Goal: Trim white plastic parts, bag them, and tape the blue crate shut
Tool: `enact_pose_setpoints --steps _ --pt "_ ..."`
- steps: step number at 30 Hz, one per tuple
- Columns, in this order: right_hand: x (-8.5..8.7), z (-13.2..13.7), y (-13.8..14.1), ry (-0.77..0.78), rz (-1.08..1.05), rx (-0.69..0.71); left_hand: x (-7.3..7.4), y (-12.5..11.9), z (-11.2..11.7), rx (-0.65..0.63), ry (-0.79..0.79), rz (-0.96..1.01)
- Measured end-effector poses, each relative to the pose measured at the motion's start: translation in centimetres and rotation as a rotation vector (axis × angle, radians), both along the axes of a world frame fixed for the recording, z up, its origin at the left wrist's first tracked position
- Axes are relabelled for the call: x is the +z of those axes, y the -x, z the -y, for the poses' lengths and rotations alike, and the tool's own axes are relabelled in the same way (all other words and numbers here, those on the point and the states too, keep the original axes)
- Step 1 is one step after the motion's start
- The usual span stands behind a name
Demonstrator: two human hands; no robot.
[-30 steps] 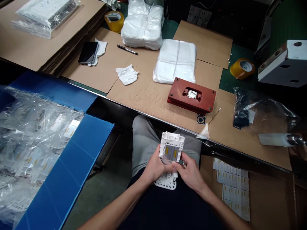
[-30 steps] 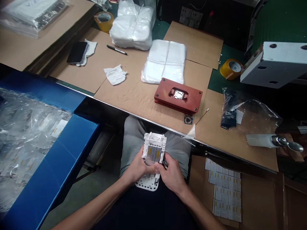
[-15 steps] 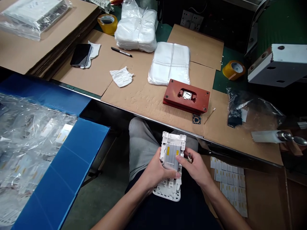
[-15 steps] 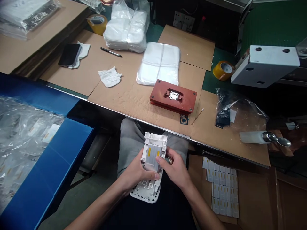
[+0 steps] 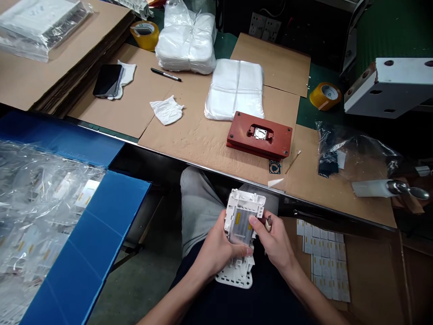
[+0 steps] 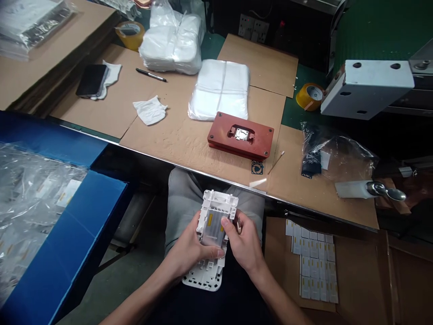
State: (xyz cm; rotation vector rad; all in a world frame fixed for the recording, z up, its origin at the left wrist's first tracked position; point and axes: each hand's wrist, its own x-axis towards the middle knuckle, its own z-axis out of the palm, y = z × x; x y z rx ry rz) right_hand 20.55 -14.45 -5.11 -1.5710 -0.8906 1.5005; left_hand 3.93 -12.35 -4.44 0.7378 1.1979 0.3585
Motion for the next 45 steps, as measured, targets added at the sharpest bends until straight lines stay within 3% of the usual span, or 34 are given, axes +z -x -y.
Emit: enact_pose_setpoints --steps 6,10,16,19,21,25,29,38,45 --pt "-0.8 -0.1 0.2 -0.017 -0.024 0.008 -0.5 0.3 0.1 -0.024 -0.039 -0.076" --pt "-0.9 -1.4 -1.0 -0.053 -0.002 0.156 -0.5 0.7 -0.6 -0.024 -0.105 -0.106" --pt "0.9 -3.2 -1.9 -0.183 0.151 0.427 -0.4 0.9 -2.6 0.179 -0.131 0.110" --pt "0.8 -4.5 -3.4 -0.283 0.237 0.541 0.0 0.8 -3.4 0.282 -0.132 0.159" --pt "-0.4 -6.1 -5.6 -0.369 0.444 0.478 0.5 0.8 -3.7 0.324 -0.133 0.146" --pt "-4.6 -10.3 -11.0 -0.400 0.837 0.184 1.2 1.0 -4.1 0.351 -0.152 0.075" --pt "-7.4 -12.9 -13.7 -0.386 1.054 0.166 1.3 1.0 -4.3 0.328 -0.167 0.085" --pt "-8.4 -13.9 -14.5 -0.439 1.189 0.305 1.3 0.5 -4.8 0.301 -0.177 0.124" --pt "-7.8 -14.0 -14.0 -0.550 1.156 0.253 1.6 0.1 -5.0 0.265 -0.165 0.154"
